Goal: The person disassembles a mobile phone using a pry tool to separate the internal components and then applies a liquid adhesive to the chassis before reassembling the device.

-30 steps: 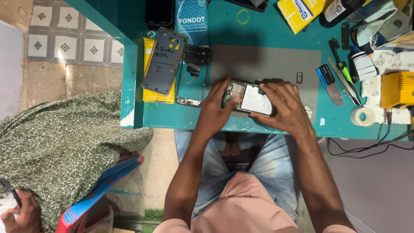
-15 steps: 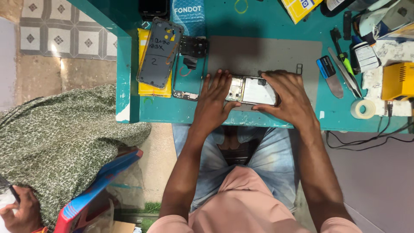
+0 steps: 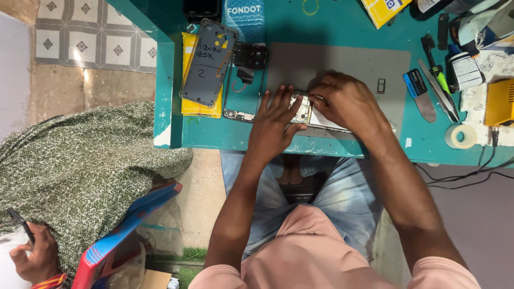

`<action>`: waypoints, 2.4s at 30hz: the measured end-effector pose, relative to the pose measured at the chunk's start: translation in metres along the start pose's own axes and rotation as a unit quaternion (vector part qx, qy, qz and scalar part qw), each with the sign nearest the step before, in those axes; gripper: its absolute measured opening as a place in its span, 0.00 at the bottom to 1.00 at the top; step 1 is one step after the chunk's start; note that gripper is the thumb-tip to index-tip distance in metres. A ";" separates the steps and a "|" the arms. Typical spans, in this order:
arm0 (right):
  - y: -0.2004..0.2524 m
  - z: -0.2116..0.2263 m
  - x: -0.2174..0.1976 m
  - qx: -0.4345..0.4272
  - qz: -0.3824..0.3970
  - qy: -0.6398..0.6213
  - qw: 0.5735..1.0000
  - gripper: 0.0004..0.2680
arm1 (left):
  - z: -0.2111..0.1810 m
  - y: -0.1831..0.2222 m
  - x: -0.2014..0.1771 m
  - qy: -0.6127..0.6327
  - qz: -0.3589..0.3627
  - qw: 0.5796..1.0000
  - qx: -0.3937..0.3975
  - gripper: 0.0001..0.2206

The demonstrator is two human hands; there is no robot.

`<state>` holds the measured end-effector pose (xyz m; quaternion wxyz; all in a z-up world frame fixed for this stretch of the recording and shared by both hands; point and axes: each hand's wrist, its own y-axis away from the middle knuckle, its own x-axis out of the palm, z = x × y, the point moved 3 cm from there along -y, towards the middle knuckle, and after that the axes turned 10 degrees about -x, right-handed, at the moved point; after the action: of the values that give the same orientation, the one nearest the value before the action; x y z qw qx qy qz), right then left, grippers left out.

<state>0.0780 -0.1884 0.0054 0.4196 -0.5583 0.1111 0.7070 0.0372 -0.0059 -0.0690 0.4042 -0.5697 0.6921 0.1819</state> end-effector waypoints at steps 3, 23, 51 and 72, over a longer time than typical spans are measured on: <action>0.001 0.009 0.002 0.019 -0.021 0.012 1.000 0.05 | 0.000 0.000 0.000 -0.011 0.002 1.000 -0.005 0.30; 0.005 0.019 0.015 0.107 -0.076 0.037 0.991 0.02 | -0.003 0.000 -0.001 -0.019 -0.019 1.000 0.001 0.28; 0.007 0.004 0.015 0.198 -0.083 -0.105 0.971 0.03 | -0.003 0.002 0.003 -0.031 -0.018 0.999 -0.009 0.29; 0.001 0.025 0.043 0.237 -0.105 0.065 0.964 0.04 | -0.007 0.002 -0.003 -0.026 -0.013 1.000 -0.002 0.27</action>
<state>0.0589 -0.1535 -0.0246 0.6037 -0.4959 0.2431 0.5749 0.0333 -0.0086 -0.0625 0.4234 -0.5743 0.6736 0.1930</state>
